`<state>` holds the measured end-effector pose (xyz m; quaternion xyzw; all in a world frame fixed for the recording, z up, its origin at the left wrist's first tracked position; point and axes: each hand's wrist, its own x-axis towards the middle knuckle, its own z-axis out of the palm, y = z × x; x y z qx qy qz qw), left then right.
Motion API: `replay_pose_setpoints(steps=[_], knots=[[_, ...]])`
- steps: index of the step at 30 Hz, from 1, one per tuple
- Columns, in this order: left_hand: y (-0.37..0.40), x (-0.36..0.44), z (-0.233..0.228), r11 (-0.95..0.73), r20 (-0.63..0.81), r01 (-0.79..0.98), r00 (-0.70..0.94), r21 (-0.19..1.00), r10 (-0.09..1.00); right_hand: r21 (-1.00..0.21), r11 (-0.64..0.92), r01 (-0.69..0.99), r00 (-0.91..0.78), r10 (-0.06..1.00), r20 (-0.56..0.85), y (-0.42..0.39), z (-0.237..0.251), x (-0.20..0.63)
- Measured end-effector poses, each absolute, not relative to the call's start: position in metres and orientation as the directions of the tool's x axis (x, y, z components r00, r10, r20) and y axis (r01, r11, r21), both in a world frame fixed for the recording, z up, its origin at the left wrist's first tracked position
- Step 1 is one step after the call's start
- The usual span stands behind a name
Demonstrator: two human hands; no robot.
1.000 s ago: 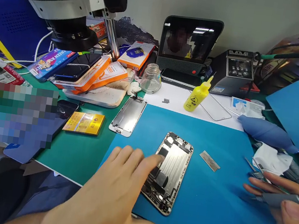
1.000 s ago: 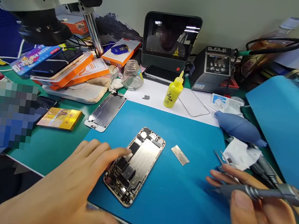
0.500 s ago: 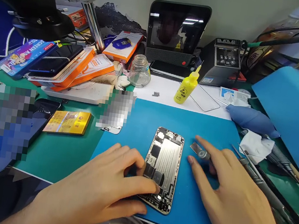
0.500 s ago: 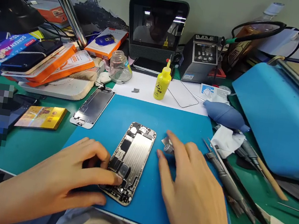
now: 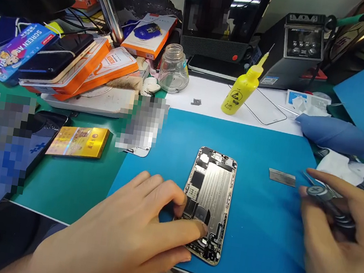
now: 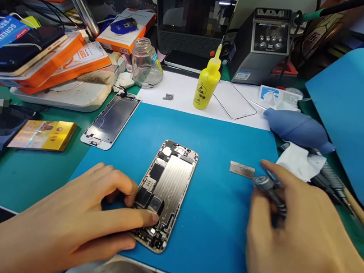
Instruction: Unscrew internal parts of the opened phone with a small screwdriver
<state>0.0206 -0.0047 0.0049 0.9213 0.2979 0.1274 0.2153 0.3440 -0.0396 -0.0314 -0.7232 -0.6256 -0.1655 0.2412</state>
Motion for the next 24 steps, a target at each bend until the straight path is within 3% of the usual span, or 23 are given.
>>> replay_pose_setpoints(steps=[4,7,12,17,24], knots=[[-0.012,0.029,0.006,-0.754,0.182,0.543,0.753,0.368,0.632,-0.087,0.086,0.993,-0.02,0.814,0.58,-0.044,-0.029,0.328],[-0.015,0.037,0.008,-0.729,0.195,0.581,0.718,0.361,0.669,-0.057,0.131,0.99,-0.074,0.812,0.579,-0.047,-0.03,0.321],[-0.008,0.049,0.011,-0.736,0.252,0.515,0.715,0.441,0.652,-0.097,0.09,0.991,-0.018,0.819,0.574,-0.048,-0.035,0.323],[-0.005,0.053,0.007,-0.757,0.265,0.486,0.735,0.437,0.624,-0.2,-0.015,0.98,0.12,0.841,0.527,-0.044,-0.036,0.321],[-0.006,0.053,0.01,-0.748,0.21,0.487,0.757,0.451,0.619,-0.187,0.054,0.981,0.057,0.838,0.542,-0.046,-0.042,0.327]])
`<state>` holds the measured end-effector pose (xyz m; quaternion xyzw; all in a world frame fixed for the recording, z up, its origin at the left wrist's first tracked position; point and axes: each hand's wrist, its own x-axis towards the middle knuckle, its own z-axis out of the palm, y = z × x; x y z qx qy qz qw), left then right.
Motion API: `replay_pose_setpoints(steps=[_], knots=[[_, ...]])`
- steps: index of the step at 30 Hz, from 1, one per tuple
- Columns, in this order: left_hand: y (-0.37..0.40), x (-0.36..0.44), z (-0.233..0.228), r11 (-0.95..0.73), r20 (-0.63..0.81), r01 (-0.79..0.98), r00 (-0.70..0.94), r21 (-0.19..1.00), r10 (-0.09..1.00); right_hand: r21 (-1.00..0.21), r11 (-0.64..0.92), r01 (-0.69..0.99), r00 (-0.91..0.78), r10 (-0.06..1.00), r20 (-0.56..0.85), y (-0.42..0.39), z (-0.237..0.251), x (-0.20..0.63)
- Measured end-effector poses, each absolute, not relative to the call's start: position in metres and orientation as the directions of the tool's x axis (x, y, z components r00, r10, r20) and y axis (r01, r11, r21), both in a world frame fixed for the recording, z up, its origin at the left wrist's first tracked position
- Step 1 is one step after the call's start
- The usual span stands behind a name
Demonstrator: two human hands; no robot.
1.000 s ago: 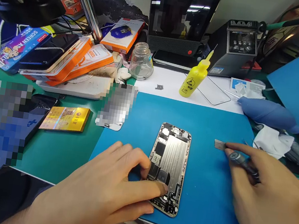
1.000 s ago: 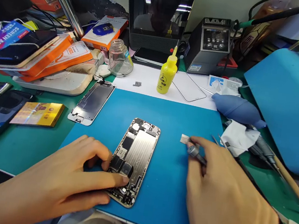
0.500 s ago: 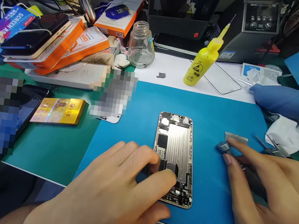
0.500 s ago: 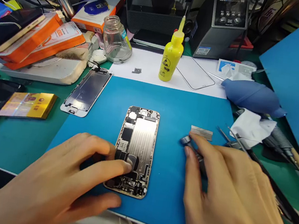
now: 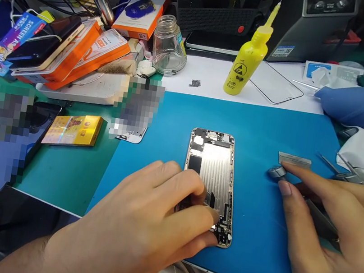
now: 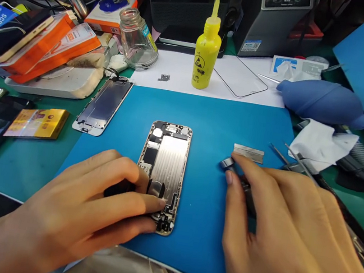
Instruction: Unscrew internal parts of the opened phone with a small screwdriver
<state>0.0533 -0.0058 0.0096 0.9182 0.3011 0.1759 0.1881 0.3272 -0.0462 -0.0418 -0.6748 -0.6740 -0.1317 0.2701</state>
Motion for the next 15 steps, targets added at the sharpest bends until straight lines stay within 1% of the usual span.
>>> replay_pose_setpoints(steps=[4,7,10,15], knots=[[-0.006,0.054,0.009,-0.723,0.187,0.495,0.748,0.481,0.637,-0.116,0.159,0.98,-0.06,0.804,0.592,-0.049,-0.045,0.332],[-0.007,0.055,0.007,-0.705,0.182,0.493,0.739,0.509,0.648,-0.076,0.173,0.982,-0.092,0.79,0.606,-0.049,-0.045,0.334],[-0.007,0.055,0.006,-0.644,0.146,0.485,0.721,0.592,0.677,-0.025,0.176,0.984,-0.125,0.784,0.608,-0.048,-0.045,0.337],[-0.003,0.055,0.005,-0.594,0.108,0.468,0.72,0.655,0.686,-0.055,0.159,0.986,-0.095,0.794,0.6,-0.049,-0.049,0.338]])
